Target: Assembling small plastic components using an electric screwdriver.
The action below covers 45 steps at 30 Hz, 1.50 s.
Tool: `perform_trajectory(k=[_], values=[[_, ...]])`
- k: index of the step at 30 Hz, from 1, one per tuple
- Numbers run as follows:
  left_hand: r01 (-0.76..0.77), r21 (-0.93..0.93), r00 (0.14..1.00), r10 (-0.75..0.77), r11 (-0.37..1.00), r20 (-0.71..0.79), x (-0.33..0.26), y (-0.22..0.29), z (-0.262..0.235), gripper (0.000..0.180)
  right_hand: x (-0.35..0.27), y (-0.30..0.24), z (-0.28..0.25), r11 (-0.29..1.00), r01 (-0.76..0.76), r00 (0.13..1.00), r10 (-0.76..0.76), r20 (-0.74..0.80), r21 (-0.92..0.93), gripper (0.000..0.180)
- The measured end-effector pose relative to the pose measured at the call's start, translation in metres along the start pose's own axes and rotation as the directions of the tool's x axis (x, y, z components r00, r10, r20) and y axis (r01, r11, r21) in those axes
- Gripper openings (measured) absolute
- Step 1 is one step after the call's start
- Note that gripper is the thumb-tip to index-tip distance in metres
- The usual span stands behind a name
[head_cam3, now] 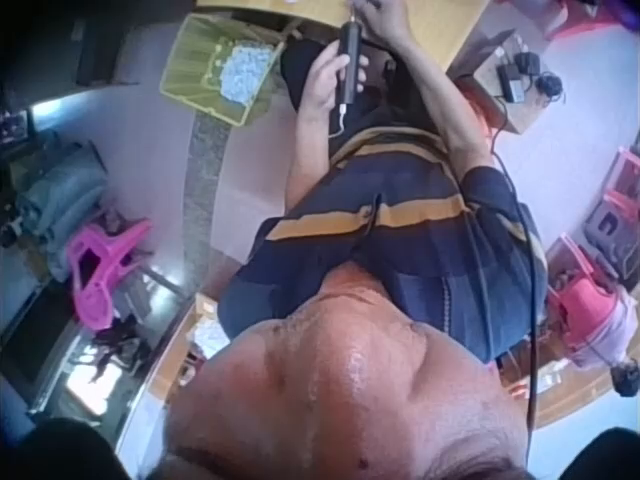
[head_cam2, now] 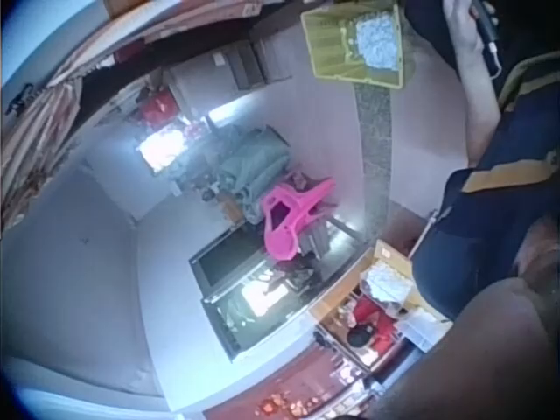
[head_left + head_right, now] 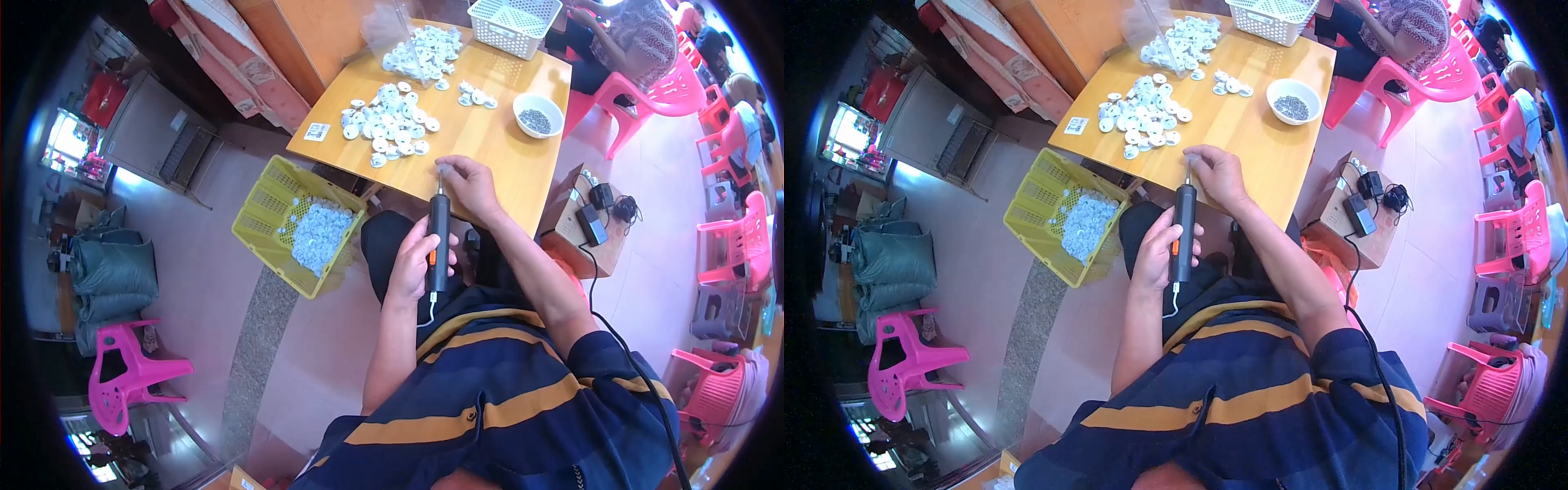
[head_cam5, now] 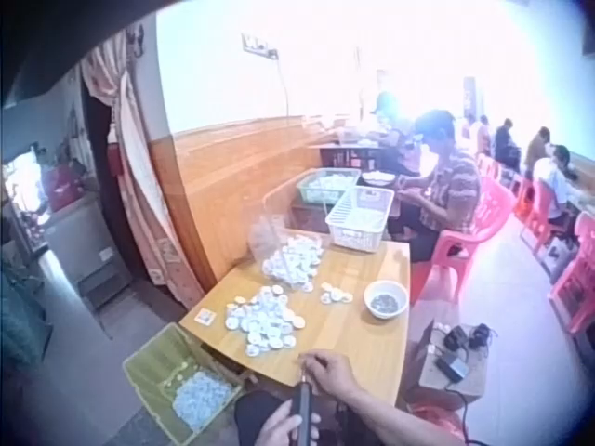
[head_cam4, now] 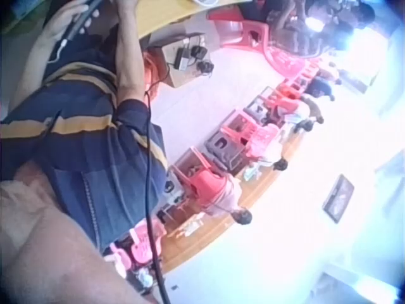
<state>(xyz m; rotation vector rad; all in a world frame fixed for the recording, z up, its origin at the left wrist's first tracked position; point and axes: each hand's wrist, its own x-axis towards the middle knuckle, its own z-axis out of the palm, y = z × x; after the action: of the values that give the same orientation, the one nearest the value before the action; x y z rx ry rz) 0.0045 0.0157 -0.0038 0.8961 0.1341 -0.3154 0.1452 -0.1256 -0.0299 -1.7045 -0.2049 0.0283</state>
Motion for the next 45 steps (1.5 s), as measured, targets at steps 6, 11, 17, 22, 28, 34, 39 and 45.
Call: perform_trajectory(k=[6, 11, 17, 22, 28, 34, 39, 45], values=[[-0.046, -0.020, 0.999, 0.046, 0.999, -0.013, -0.003, 0.007, -0.006, 0.052, 0.019, 0.006, -0.025, 0.920, 0.233, 0.966, -0.255, -0.031, -0.316, 0.021], [-0.057, -0.015, 0.996, 0.056, 0.998, -0.071, -0.003, 0.008, -0.007, 0.053, 0.017, -0.005, -0.031, 0.769, 0.326, 0.930, -0.364, 0.042, -0.549, 0.022], [-0.051, 0.042, 0.996, 0.054, 0.998, -0.069, -0.004, 0.009, 0.000, 0.054, 0.026, -0.005, -0.040, 0.725, 0.350, 0.929, -0.351, 0.119, -0.593, 0.021], [-0.052, 0.071, 0.994, 0.058, 0.996, -0.093, -0.002, 0.009, 0.002, 0.054, 0.046, -0.008, -0.075, 0.834, 0.230, 0.947, -0.310, -0.081, -0.501, 0.022], [-0.027, 0.111, 0.995, 0.037, 0.993, -0.088, -0.003, 0.007, 0.001, 0.056, 0.088, -0.016, -0.141, 0.659, 0.121, 0.934, -0.330, -0.140, -0.742, 0.017], [-0.010, 0.140, 0.997, 0.020, 0.990, -0.068, -0.002, 0.004, 0.001, 0.055, 0.119, -0.029, -0.181, 0.699, -0.056, 0.901, -0.272, -0.338, -0.712, 0.021], [-0.015, 0.149, 0.997, 0.025, 0.989, -0.066, -0.002, 0.006, 0.002, 0.054, 0.141, -0.007, -0.213, 0.506, -0.218, 0.954, -0.068, -0.291, -0.834, 0.021], [-0.005, 0.152, 0.997, 0.017, 0.988, -0.073, -0.003, 0.005, 0.002, 0.054, 0.150, -0.002, -0.200, 0.381, -0.104, 0.994, 0.063, -0.087, -0.918, 0.018]])
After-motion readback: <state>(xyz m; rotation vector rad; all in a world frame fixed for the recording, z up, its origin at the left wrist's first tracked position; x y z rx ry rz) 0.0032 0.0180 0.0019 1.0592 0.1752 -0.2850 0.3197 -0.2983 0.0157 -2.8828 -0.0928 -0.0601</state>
